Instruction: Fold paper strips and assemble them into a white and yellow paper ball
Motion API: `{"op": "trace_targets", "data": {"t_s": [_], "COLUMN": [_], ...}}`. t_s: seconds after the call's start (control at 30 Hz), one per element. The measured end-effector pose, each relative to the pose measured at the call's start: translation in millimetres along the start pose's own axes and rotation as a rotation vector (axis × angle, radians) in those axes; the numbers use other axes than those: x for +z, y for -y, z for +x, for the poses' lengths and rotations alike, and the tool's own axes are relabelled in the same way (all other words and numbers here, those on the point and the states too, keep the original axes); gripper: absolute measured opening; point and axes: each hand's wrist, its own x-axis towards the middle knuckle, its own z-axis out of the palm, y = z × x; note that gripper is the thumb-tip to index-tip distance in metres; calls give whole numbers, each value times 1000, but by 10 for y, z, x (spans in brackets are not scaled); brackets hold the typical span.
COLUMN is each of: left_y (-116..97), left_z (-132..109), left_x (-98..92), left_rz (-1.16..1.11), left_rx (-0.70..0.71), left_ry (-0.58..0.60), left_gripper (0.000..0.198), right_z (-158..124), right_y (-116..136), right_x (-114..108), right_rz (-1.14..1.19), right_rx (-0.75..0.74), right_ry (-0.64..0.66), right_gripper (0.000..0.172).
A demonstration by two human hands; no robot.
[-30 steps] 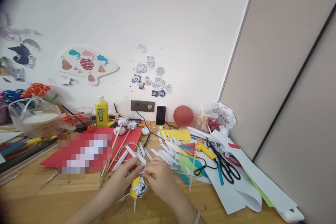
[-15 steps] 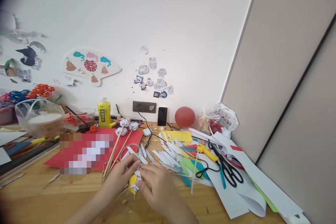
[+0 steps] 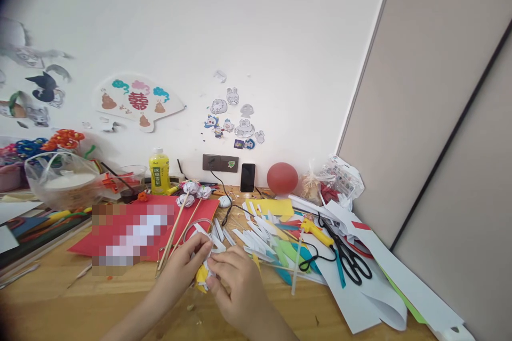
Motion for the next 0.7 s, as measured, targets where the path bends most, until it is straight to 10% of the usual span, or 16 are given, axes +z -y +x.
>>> {"op": "trace_targets", "data": {"t_s": [0.7], "left_y": [-38], "left_z": [-29], "left_x": [-21], "left_rz": [-43], "left_rx": [58], "left_ry": [-14], "left_gripper": [25], "right_z": [-15], "right_y": [53], "right_x": [40], "right_rz": [84], "right_rx": [51], "right_ry": [-156], "right_gripper": [21]}}
